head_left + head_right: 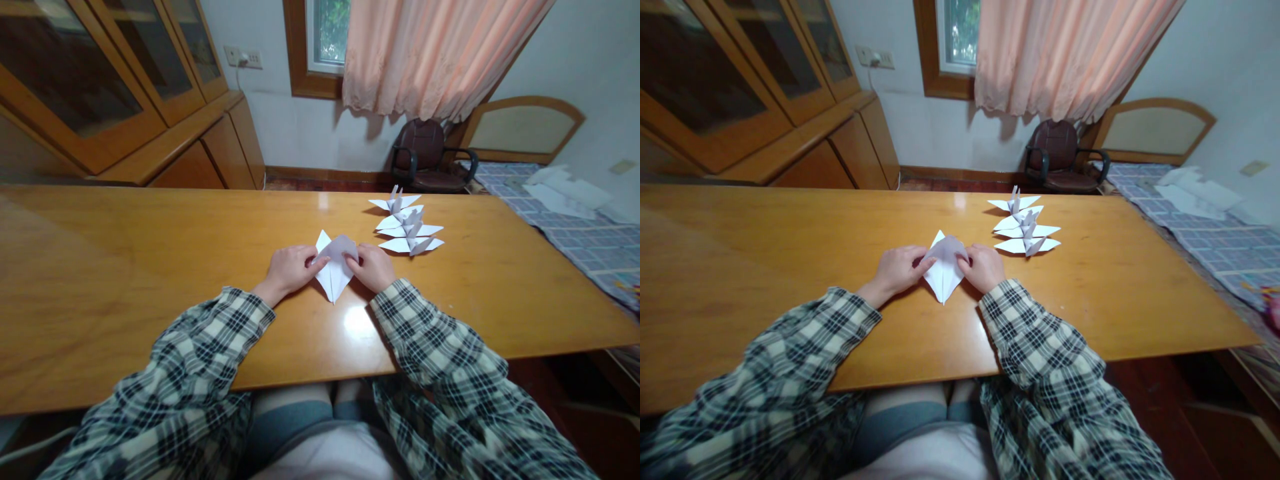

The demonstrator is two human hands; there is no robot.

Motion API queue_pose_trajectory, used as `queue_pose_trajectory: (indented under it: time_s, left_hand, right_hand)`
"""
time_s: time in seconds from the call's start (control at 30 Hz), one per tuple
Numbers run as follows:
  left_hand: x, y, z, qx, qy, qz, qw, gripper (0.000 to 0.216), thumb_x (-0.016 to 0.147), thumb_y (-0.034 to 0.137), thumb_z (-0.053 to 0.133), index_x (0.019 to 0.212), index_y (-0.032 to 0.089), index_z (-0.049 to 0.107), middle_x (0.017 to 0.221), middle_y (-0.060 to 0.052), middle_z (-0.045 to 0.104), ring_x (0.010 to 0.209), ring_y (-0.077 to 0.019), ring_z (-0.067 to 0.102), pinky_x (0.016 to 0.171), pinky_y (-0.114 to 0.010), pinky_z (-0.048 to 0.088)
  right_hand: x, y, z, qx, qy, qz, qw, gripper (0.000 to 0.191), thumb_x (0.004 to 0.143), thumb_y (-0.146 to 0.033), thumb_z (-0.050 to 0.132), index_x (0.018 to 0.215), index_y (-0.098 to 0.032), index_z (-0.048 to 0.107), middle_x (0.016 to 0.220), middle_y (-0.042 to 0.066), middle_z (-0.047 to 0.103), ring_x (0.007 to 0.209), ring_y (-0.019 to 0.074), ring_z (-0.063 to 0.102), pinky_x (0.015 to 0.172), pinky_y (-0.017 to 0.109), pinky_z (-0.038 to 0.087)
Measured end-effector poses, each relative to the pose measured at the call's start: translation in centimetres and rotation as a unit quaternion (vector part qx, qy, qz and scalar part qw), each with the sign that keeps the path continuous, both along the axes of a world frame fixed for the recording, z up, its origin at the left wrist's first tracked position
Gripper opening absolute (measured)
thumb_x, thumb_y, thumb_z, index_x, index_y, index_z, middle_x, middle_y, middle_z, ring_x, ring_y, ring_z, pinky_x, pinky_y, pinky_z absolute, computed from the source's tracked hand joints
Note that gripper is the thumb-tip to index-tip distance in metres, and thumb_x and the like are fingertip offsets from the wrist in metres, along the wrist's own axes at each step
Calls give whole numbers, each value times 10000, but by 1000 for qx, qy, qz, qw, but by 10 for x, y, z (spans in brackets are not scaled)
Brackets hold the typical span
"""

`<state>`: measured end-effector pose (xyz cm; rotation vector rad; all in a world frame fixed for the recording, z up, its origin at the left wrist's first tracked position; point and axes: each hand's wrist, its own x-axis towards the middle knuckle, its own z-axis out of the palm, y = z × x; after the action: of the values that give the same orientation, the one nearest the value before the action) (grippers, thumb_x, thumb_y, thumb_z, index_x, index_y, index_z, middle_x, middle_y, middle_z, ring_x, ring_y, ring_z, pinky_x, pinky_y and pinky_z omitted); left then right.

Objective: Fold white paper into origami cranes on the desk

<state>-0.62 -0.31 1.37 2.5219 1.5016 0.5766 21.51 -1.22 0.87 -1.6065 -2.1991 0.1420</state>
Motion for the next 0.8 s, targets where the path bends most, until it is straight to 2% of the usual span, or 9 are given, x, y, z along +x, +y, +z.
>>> queue_pose_trajectory:
  time_s: [0.17,0.33,0.6,0.7,0.8]
  left_hand:
    - [-6,2,-4,-10,-69,-69,995,653,1017,508,101,785,192,622,797,-63,679,730,-194,605,633,-303,375]
    - [-6,2,-6,-18,-59,-115,991,557,1019,501,190,794,196,598,800,-51,663,759,-188,597,669,-294,387]
    - [-2,9,-13,-39,-105,-97,989,510,959,608,344,733,196,542,739,-26,594,707,-179,539,615,-284,340]
    - [0,10,-15,-31,-144,-59,987,470,874,665,487,786,204,510,728,-2,555,675,-170,511,604,-281,356]
    - [1,9,-16,-37,-199,-36,979,467,804,655,603,906,211,502,810,-3,559,691,-165,528,633,-291,429]
  right_hand:
    - [0,0,0,-20,8,-6,1000,323,932,-371,499,683,-204,620,745,64,651,731,185,571,639,300,356]
    - [0,0,1,-30,16,-7,999,320,931,-386,510,701,-193,621,786,75,665,765,194,585,664,304,362]
    - [-2,0,-2,0,27,37,999,334,925,-366,526,652,-184,590,714,47,619,696,163,540,647,291,331]
    - [-3,-1,-2,7,29,53,998,341,921,-361,537,635,-180,582,695,40,606,666,154,518,635,290,315]
    - [-4,-2,-1,10,24,70,997,325,919,-340,538,644,-178,598,697,38,609,655,150,507,636,291,303]
